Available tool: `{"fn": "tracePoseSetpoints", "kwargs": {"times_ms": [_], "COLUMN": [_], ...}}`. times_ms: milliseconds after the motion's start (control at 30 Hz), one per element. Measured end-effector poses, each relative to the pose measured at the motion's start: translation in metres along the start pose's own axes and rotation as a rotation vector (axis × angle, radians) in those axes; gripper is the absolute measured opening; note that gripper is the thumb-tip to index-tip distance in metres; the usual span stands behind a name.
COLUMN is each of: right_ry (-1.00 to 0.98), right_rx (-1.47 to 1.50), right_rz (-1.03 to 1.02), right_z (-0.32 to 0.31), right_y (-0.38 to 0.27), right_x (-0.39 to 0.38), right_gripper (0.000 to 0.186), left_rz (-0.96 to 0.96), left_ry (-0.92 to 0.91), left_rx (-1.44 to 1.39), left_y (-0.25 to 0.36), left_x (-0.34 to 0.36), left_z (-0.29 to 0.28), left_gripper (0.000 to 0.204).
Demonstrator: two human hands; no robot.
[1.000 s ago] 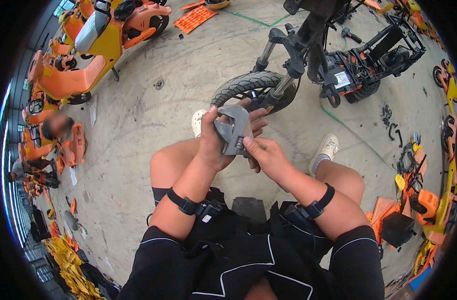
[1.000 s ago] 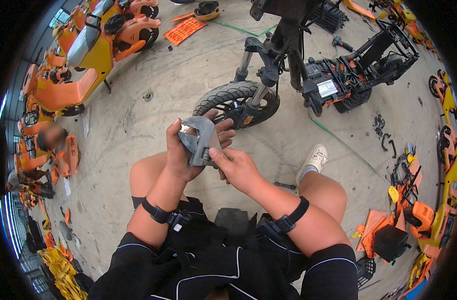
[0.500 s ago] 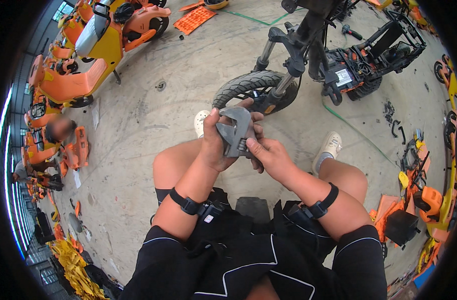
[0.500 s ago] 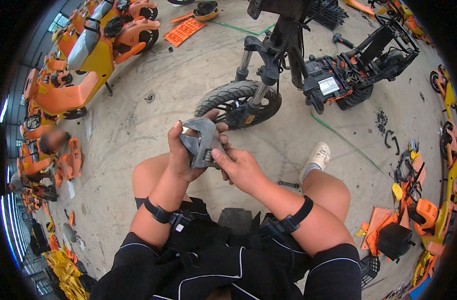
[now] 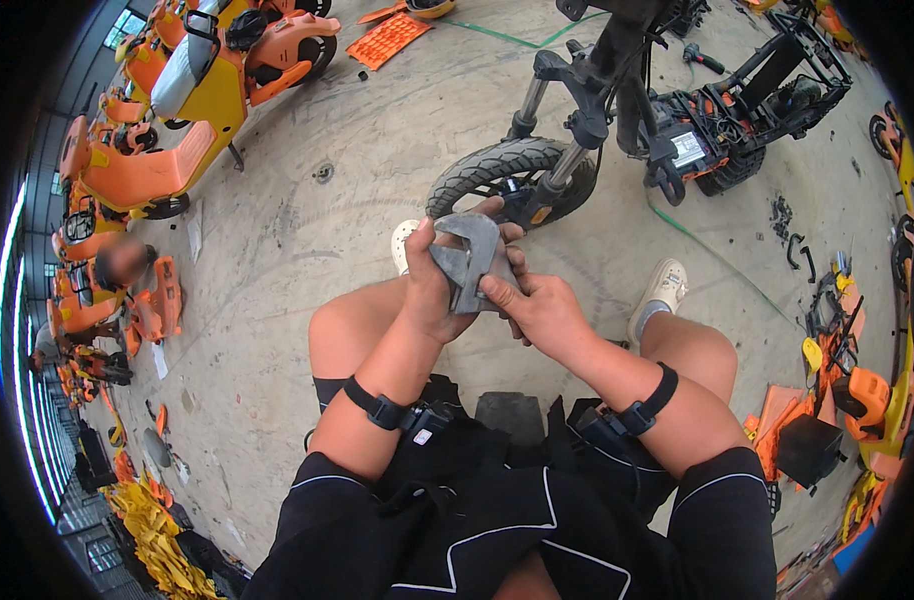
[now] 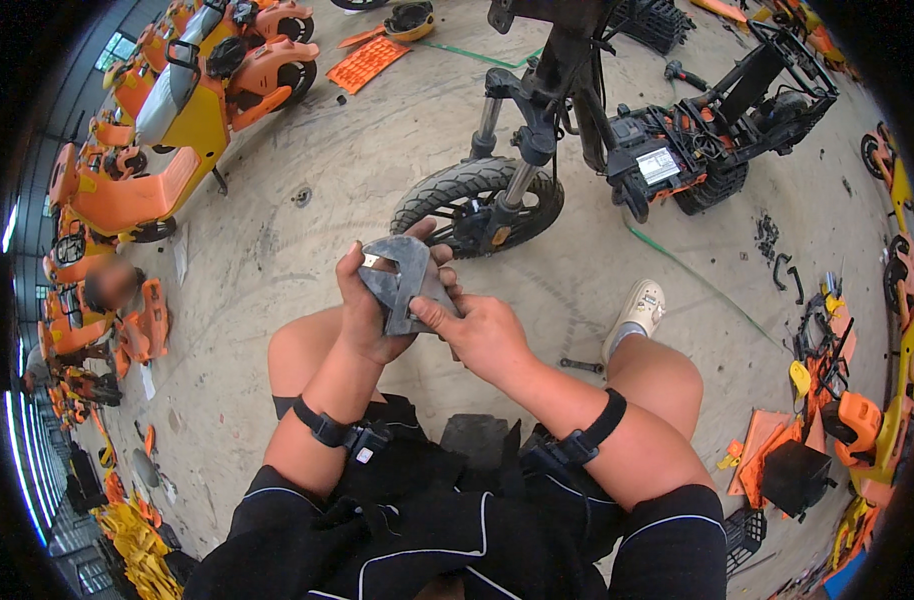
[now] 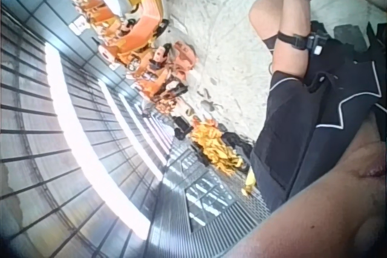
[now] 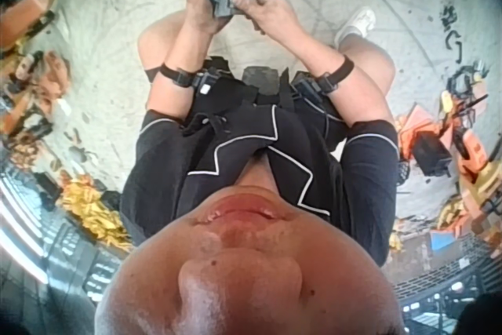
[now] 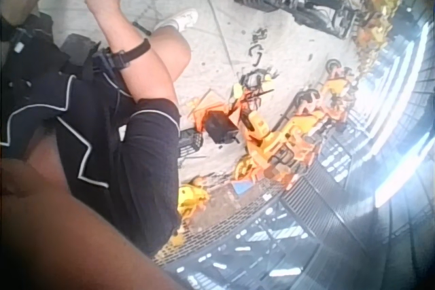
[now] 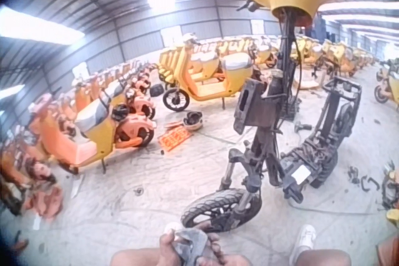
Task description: The person uses a wrench to tighten bolts on the rear wheel of a scooter. They then move to the front wheel and use a pipe wrench to tighten the axle nut. The person is sitting on the floor during the task.
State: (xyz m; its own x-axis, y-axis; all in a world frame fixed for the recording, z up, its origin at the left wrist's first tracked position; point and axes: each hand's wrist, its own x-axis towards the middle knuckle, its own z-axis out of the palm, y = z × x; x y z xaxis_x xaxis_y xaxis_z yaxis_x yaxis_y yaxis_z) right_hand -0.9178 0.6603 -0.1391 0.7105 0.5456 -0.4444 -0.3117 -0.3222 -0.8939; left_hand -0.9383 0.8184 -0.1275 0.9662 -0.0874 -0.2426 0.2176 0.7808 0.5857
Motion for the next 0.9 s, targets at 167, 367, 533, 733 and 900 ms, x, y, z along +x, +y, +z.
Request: {"fn": "tracePoseSetpoints", "kwargs": {"times_ms": [167, 367, 533, 733, 900], "right_ry": [-0.056, -0.076, -0.065, -0.115, -0.093], "right_rx": [0.062, -0.011, -0.143, 0.082, -0.087], "right_rz": [-0.079, 0.060, 0.023, 0.017, 0.052], "right_z": [-0.0020, -0.0058, -0.0070, -0.0073, -0.0086], "right_y": [0.0040, 0.0010, -0.0004, 0.0045, 0.0033], "right_x": [0.0010, 0.0032, 0.0051, 0.0069, 0.0088], "right_gripper": [0.059, 0.066, 0.070, 0.070, 0.070], "left_rz": [0.003, 0.004, 0.002, 0.003, 0.005], "left_ry": [0.000, 0.016, 0.056, 0.041, 0.053], "left_rx": [0.002, -0.018, -0.016, -0.021, -0.030], "left_y": [0.0014, -0.0012, -0.0022, 0.0007, -0.0031], "left_x": [0.0011, 0.0014, 0.0017, 0.0040, 0.0036], "left_z": [-0.0025, -0.0020, -0.0012, -0.0032, -0.0039], "left_gripper": [0.087, 0.087, 0.086, 0.085, 0.085]}}
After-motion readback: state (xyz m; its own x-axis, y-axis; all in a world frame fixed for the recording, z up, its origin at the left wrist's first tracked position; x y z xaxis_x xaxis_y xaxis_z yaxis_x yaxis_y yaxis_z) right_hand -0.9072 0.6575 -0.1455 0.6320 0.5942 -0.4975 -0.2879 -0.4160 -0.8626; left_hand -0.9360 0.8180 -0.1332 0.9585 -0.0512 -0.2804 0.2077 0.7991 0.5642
